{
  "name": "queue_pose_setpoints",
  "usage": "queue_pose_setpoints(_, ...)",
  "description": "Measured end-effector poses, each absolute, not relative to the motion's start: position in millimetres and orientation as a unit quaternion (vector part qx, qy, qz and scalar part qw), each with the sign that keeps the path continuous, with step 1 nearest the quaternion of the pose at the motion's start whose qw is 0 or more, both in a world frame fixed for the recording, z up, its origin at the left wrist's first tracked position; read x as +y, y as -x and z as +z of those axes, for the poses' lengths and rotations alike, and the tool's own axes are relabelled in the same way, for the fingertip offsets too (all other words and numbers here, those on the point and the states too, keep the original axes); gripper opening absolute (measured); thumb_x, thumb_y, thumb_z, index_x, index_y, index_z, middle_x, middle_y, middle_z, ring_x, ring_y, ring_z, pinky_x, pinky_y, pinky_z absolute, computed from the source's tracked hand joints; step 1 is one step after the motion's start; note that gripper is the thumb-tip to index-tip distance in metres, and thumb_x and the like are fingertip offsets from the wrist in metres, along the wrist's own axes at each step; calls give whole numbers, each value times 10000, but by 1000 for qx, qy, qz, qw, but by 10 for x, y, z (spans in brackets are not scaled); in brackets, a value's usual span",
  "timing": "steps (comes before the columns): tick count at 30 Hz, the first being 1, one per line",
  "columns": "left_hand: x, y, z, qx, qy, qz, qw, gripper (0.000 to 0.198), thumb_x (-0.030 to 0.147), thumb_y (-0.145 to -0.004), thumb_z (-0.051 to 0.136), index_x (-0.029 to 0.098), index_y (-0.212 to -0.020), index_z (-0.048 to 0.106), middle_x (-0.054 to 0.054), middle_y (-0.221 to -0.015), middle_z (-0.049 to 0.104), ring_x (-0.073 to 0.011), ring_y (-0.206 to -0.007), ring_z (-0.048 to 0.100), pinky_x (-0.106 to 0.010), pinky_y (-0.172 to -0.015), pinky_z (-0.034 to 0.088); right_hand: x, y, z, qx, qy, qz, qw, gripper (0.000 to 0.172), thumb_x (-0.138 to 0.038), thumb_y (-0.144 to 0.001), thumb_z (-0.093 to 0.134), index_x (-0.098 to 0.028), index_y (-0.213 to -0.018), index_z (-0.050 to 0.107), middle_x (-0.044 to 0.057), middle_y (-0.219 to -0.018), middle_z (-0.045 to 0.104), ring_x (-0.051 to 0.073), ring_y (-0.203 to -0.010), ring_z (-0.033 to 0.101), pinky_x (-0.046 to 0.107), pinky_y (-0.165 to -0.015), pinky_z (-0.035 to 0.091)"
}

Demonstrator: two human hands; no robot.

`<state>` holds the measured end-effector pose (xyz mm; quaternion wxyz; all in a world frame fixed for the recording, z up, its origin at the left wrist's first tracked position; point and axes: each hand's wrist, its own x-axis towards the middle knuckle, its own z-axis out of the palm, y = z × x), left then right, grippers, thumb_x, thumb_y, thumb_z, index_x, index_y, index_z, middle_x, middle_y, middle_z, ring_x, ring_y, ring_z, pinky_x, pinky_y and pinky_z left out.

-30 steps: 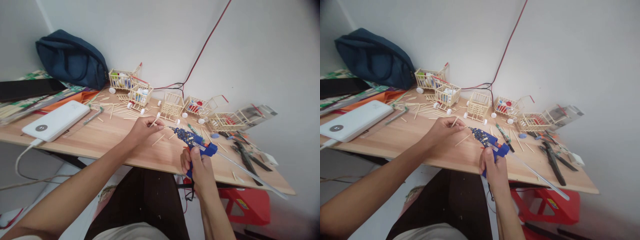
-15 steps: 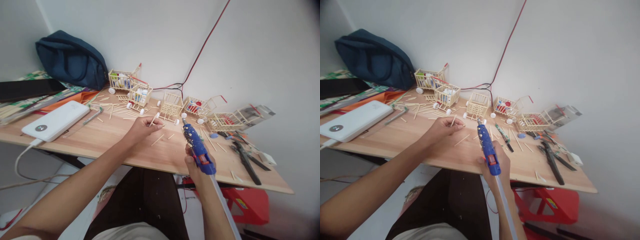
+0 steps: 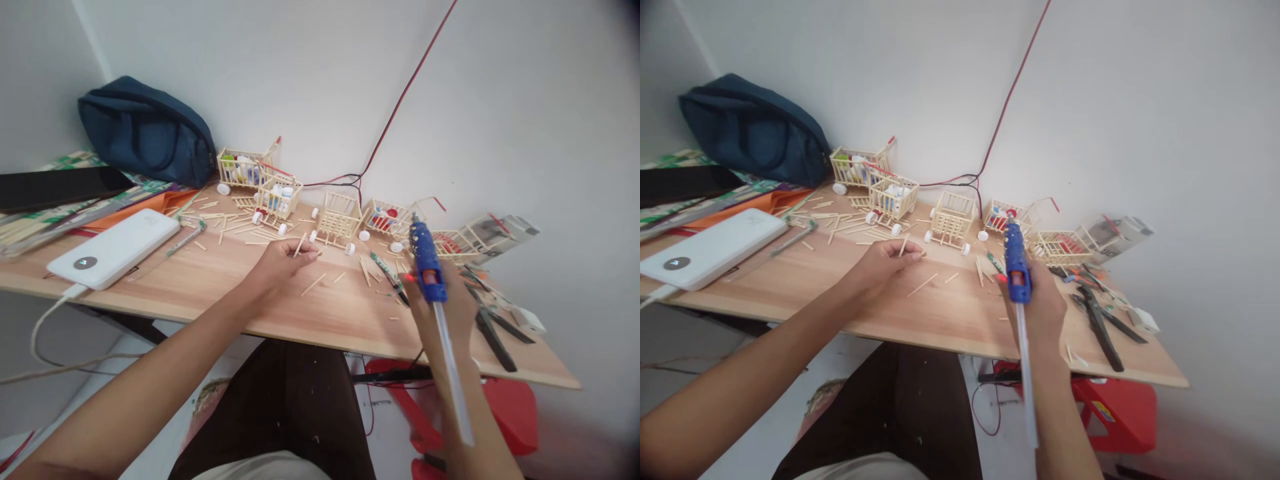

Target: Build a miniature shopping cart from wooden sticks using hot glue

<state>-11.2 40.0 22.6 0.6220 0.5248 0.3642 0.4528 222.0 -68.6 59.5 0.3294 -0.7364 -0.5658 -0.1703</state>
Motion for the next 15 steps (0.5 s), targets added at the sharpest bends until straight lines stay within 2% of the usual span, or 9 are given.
queue_pose_setpoints(3,409,115,216,339,-490,450,665,365,405,-579,809,139,-805,701,5,-685,584,-51,-529,369,-194,-489,244,-791,-2665,499,-582,771,-173,193,261,-434,-837,492,-217,-964,560,78,-886,606,236,-752,559,310,-606,370)
queue_pose_setpoints(7,415,118,234,311,-467,447,697,371,388,-564,833,134,-796,692,27,-612,509,-38,-497,309,-187,-453,200,-986,-3217,265,-571,802,-156,83,298,-452,-815,510,-210,-985,545,88,-914,564,241,-772,555,307,-592,374)
queue_pose_setpoints(11,421,102,240,287,-456,447,715,347,363,-585,831,127,-781,670,40,-600,463,-27,-482,291,-180,-435,181,-1105,-3599,89,-574,811,-106,44,313,-466,-797,524,-191,-944,554,101,-906,573,247,-787,561,332,-646,414)
queue_pose_setpoints(15,424,84,239,271,-465,440,719,306,335,-625,814,133,-776,642,38,-628,468,-20,-478,292,-174,-434,173,-1103,-3847,65,-620,780,-59,70,356,-430,-772,572,-160,-1004,581,127,-965,616,251,-843,585,357,-730,449)
